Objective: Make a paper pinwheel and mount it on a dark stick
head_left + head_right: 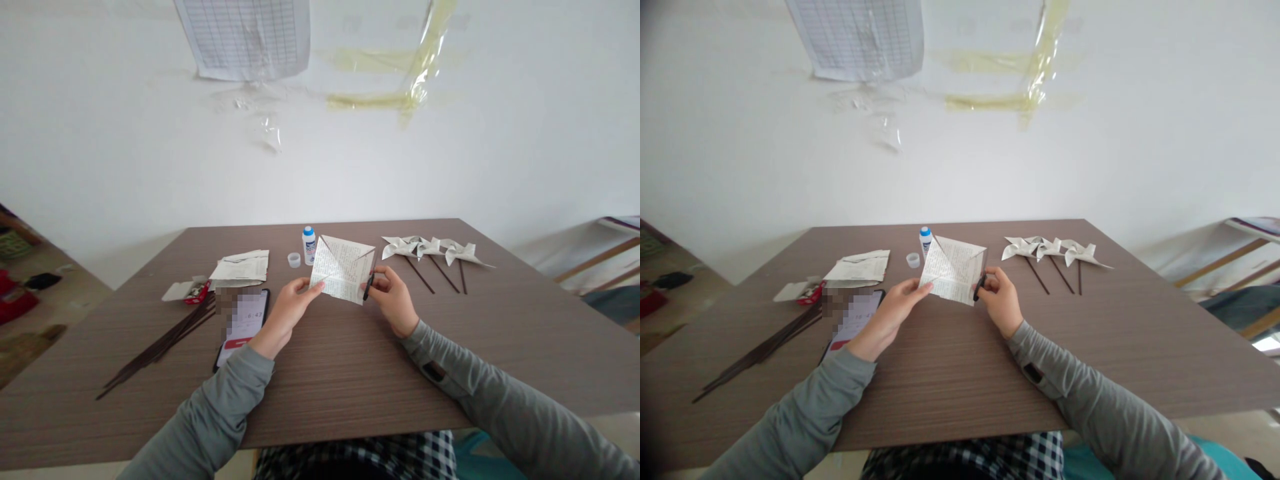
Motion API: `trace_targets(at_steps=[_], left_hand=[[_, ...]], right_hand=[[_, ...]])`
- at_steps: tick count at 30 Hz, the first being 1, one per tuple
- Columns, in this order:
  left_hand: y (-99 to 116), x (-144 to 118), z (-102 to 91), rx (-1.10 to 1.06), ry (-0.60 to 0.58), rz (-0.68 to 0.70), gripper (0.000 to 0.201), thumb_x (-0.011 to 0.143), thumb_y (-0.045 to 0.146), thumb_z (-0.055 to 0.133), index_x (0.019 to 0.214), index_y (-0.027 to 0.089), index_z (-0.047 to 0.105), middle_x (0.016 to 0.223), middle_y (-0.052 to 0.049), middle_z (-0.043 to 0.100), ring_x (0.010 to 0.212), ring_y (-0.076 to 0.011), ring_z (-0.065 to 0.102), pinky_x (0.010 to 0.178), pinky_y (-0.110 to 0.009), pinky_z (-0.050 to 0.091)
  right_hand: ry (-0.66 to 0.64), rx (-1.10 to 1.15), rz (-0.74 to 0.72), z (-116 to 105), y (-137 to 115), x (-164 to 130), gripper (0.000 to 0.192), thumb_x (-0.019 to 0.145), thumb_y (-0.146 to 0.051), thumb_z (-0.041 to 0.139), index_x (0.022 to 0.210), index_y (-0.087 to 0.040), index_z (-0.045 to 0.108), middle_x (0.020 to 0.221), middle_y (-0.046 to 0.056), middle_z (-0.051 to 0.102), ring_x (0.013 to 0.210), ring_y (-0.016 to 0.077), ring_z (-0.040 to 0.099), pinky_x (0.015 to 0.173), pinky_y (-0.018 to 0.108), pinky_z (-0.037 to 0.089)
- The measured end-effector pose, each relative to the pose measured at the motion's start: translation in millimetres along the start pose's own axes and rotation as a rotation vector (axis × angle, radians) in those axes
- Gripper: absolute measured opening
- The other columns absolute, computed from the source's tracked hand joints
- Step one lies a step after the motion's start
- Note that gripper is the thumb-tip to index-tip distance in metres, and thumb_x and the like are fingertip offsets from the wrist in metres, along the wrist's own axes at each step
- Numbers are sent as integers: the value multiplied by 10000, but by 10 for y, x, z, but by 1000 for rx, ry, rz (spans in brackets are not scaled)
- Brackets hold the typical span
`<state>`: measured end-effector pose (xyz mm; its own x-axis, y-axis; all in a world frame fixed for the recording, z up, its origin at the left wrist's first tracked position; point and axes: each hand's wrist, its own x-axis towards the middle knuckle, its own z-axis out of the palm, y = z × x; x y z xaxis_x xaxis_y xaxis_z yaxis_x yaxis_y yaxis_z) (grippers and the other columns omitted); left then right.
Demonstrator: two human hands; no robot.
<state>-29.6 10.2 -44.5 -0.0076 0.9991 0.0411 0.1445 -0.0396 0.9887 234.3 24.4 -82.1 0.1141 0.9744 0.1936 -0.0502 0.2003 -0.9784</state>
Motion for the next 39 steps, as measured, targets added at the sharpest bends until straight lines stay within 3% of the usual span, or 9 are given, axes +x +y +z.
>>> trace_targets(at_steps=[16, 21, 26, 33, 39], left_hand=[[82, 11, -10, 159, 5, 57, 231, 776, 460, 880, 865, 255, 938, 1029, -92, 985, 1056, -397, 901, 992, -469, 674], [87, -20, 3, 12, 66, 31, 340, 750, 507, 961, 957, 238, 972, 1171, -129, 998, 1190, -415, 904, 1115, -499, 663], [73, -61, 62, -76, 40, 11, 454, 735, 575, 1049, 1004, 214, 992, 1230, -170, 996, 1227, -439, 901, 1156, -529, 649], [2, -113, 174, 86, -90, 62, 225, 861, 472, 991, 905, 251, 983, 1155, -133, 988, 1174, -391, 905, 1113, -493, 671], [-56, -62, 145, 179, 54, 105, 80, 907, 326, 960, 862, 262, 977, 1195, -134, 967, 1250, -379, 880, 1202, -508, 639]], right_hand=[[-13, 56, 75, 47, -48, -32, 550, 660, -461, 1043, 1089, -285, 746, 801, 17, 869, 736, 272, 768, 737, 421, 647], [1, 77, 69, 68, -59, -64, 562, 671, -465, 1062, 1110, -272, 769, 828, 31, 884, 764, 280, 792, 756, 427, 660], [69, 114, 62, 112, -87, -93, 579, 670, -485, 1072, 1111, -274, 763, 844, 28, 891, 785, 282, 815, 795, 437, 678], [96, 131, 77, 145, -93, -104, 621, 662, -515, 1096, 1130, -276, 764, 910, 52, 915, 860, 314, 853, 848, 469, 704], [76, 129, 86, 151, -86, -111, 652, 648, -525, 1125, 1126, -276, 760, 864, 32, 894, 814, 299, 831, 807, 446, 681]])
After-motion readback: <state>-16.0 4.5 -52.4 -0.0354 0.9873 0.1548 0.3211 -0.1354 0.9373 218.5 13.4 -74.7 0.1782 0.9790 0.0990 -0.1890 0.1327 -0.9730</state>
